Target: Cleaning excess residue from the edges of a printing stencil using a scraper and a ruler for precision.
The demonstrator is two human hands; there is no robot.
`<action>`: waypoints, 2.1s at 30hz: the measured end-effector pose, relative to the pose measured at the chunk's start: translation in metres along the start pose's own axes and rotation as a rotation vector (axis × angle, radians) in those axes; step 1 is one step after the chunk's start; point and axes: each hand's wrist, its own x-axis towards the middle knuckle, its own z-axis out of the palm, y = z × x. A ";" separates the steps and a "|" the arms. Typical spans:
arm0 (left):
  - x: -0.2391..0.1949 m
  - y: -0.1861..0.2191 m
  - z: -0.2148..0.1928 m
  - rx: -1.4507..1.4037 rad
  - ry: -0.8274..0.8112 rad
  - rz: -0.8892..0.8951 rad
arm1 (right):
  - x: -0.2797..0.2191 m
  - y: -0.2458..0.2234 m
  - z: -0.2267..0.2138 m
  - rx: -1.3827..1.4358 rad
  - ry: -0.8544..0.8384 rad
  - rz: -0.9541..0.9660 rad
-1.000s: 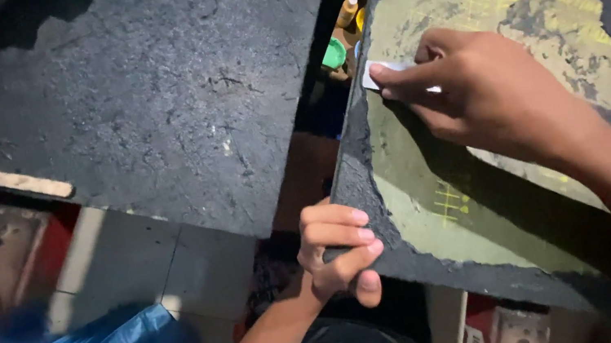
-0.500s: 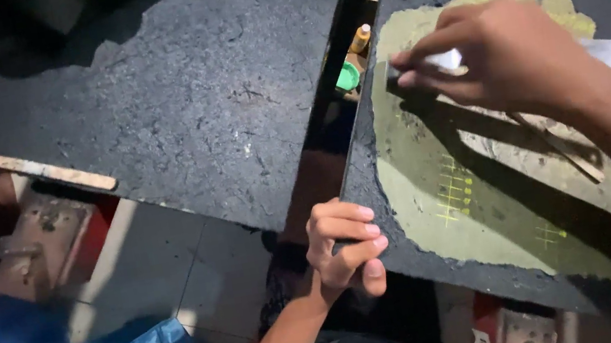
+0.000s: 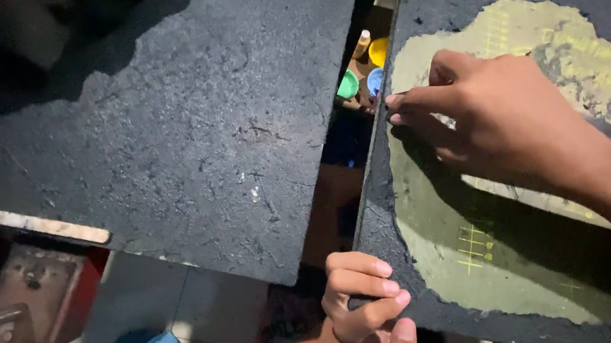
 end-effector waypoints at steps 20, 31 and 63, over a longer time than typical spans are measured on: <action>0.040 0.026 -0.002 0.223 -0.101 0.111 | -0.002 0.018 -0.012 0.075 0.104 -0.089; 0.013 0.017 0.018 0.023 0.148 -0.102 | 0.004 0.004 -0.003 0.128 0.040 0.016; 0.153 0.047 -0.017 0.314 -1.081 0.061 | 0.000 0.033 0.000 0.168 0.091 -0.015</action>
